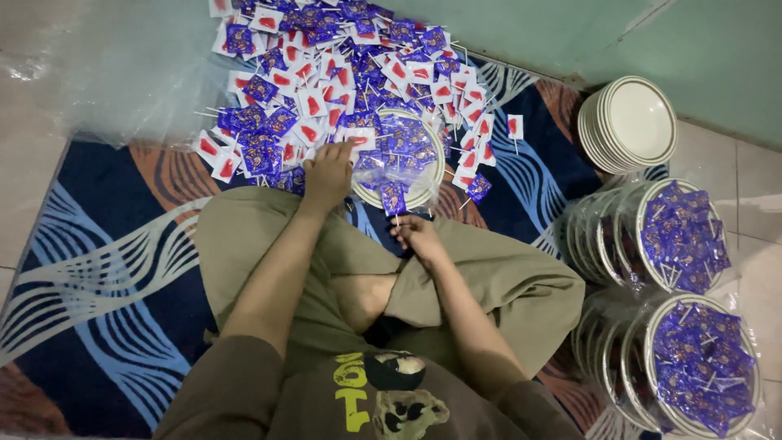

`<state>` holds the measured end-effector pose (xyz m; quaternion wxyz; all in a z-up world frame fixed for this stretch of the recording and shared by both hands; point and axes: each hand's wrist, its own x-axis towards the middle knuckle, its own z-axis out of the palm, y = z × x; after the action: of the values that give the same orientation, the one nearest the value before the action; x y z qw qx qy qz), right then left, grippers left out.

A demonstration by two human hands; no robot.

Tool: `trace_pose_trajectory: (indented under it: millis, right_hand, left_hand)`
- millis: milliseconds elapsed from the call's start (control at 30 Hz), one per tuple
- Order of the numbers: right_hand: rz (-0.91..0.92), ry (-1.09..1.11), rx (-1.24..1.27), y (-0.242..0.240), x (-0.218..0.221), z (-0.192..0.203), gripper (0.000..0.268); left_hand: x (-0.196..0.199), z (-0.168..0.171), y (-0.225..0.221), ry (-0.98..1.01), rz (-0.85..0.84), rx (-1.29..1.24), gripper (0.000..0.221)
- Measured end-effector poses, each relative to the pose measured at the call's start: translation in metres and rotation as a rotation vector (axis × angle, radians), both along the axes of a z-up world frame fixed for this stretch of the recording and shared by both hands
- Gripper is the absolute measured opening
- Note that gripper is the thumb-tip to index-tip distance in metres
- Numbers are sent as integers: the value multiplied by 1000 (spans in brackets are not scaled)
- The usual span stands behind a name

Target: The person sits on a mat and places small packets onto white plates, then slides each prepared plate into a plastic sleeve and stacks them.

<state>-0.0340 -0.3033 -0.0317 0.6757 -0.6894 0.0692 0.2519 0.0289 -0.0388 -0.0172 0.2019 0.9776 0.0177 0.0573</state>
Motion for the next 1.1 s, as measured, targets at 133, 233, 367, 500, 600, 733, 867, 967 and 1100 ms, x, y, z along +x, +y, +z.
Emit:
trace_pose_trajectory:
  millis: [133, 233, 367, 500, 600, 733, 867, 967, 1100]
  right_hand:
    - [-93, 67, -24, 3, 7, -8, 29]
    - [-211, 155, 21, 5, 6, -11, 33]
    - [-327, 179, 7, 2, 7, -14, 32]
    - [-471, -11, 28, 18, 4, 47, 38]
    - [-441, -90, -33, 33, 8, 64, 28]
    - [-370, -44, -34, 49, 2, 38, 18]
    - [-384, -33, -76, 45, -8, 21, 21]
    - [-482, -38, -33, 32, 3, -9, 24]
    - [-496, -162, -85, 30, 22, 26, 23]
  left_hand:
    - [-8, 4, 4, -109, 109, 21, 53]
    - [-2, -21, 5, -310, 115, 93, 39]
    - [3, -26, 6, -411, 77, 86, 26]
    - [0, -18, 7, -470, 57, 117, 4]
    - [5, -43, 9, -436, 78, 138, 4]
    - [4, -48, 8, -433, 102, 127, 10]
    - [5, -43, 9, -415, 92, 57, 10]
    - [6, -29, 5, -457, 93, 64, 8]
    - [-1, -14, 3, -401, 99, 34, 19]
